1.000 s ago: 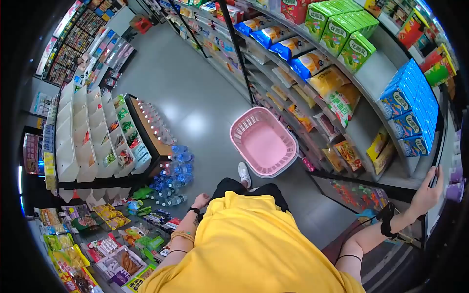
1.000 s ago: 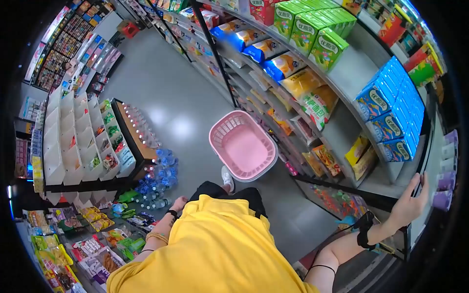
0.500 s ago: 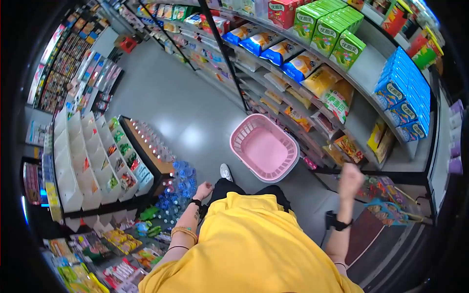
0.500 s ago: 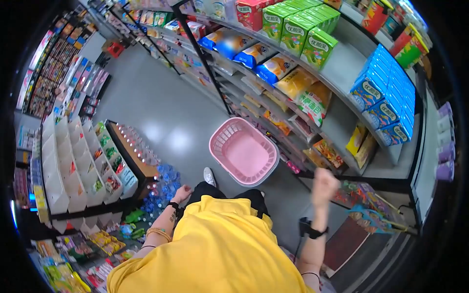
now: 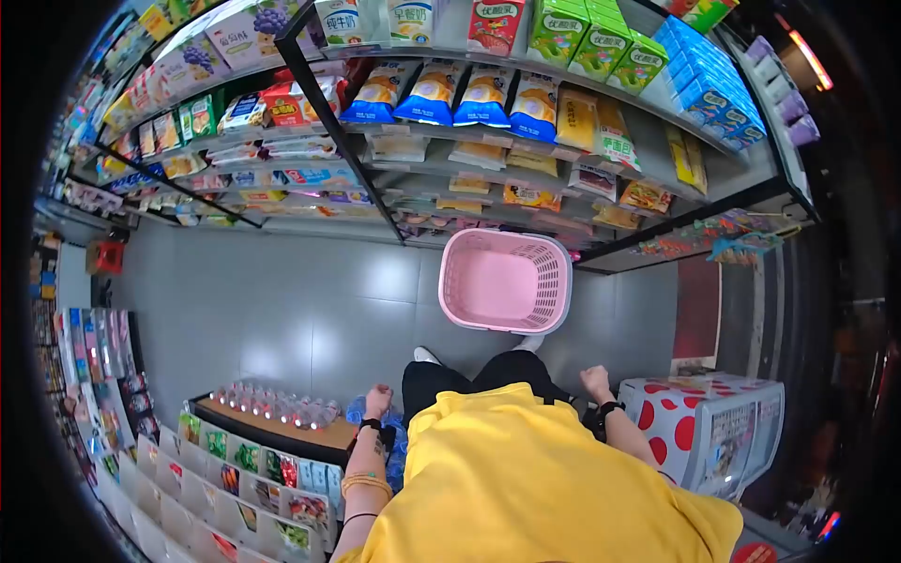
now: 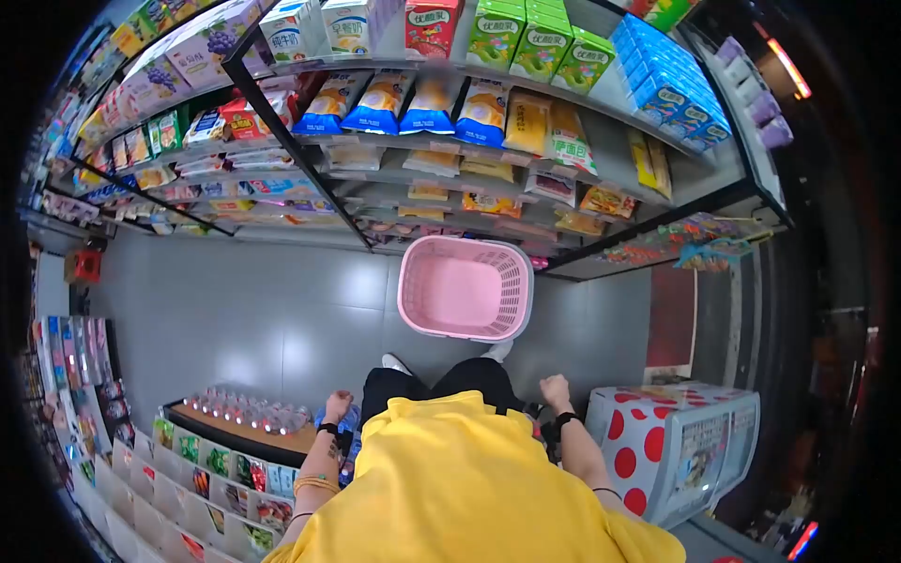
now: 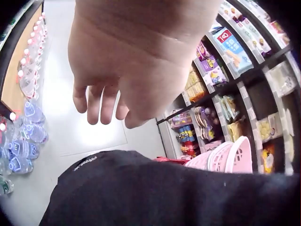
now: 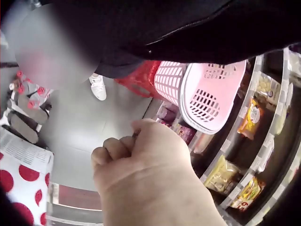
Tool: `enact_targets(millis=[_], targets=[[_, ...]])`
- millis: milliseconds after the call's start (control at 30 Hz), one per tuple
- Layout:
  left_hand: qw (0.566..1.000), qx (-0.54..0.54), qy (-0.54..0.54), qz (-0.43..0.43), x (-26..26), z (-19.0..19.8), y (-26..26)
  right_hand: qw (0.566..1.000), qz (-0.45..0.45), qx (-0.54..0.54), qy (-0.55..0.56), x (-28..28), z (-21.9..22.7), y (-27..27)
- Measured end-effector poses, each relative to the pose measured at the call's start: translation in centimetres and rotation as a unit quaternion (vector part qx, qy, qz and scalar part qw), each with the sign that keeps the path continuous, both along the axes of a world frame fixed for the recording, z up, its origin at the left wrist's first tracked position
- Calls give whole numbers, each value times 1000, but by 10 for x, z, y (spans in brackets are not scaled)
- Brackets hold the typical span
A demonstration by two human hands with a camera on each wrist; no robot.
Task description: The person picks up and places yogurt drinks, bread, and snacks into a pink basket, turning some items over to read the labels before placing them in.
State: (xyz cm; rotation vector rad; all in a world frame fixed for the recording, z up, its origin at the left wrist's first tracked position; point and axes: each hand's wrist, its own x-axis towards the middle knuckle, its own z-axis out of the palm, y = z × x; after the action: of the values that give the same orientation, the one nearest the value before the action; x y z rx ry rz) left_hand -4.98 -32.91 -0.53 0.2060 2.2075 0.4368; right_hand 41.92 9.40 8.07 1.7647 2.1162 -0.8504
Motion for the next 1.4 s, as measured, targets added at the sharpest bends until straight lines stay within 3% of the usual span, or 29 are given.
enact_targets(millis=[100,200,267,333,400,433,467,533,600,667,733,800,900,933,1067,1200,1300,1367,1400], targets=[[999,-10,-12,-35,-48,-5,-19,997,-43,30,56,-6,3,-52],[995,-22,14,-94,-87,-17,-23,989,91,102,50,-7,-20,-83],[995,-21,40,-94,-107,-31,-23,995,37,67,63,-21,-18,-97],[995,-31,25,-88,-114,-19,2,996,-7,51,72,-26,-26,-107],[984,-19,-22,-175,-123,-30,29,994,-32,22,102,-37,-20,-111],[981,31,-13,-189,-125,-19,47,992,-46,9,120,-45,-20,-111],[975,80,-5,-206,-126,-4,69,980,-143,-51,130,-42,-43,-112],[954,140,34,-263,-142,28,120,949,-234,-108,184,-60,-49,-109],[940,199,84,-265,-161,95,178,909,-287,-149,264,-71,-63,-107],[916,288,127,-249,-179,173,236,904,-272,-155,292,-91,-49,-98],[864,378,220,-248,-193,235,283,907,-246,-133,316,-110,-34,-86],[830,429,271,-231,-193,309,319,933,-162,-108,303,-109,-59,-71],[791,467,325,-226,-200,367,356,955,-48,-41,291,-113,-65,-41],[769,473,358,-239,-207,377,365,958,-17,-15,287,-117,-61,-35],[710,483,450,-247,-229,402,404,964,-55,11,258,-122,-63,-11],[677,442,524,-269,-255,404,443,936,-175,4,306,-129,-75,-23],[719,378,526,-250,-270,396,467,905,-295,7,305,-152,-84,-42],[709,375,538,-259,-288,382,480,897,-356,-14,261,-153,-105,-69],[719,371,525,-265,-293,381,485,868,-396,-86,287,-164,-85,-77]])
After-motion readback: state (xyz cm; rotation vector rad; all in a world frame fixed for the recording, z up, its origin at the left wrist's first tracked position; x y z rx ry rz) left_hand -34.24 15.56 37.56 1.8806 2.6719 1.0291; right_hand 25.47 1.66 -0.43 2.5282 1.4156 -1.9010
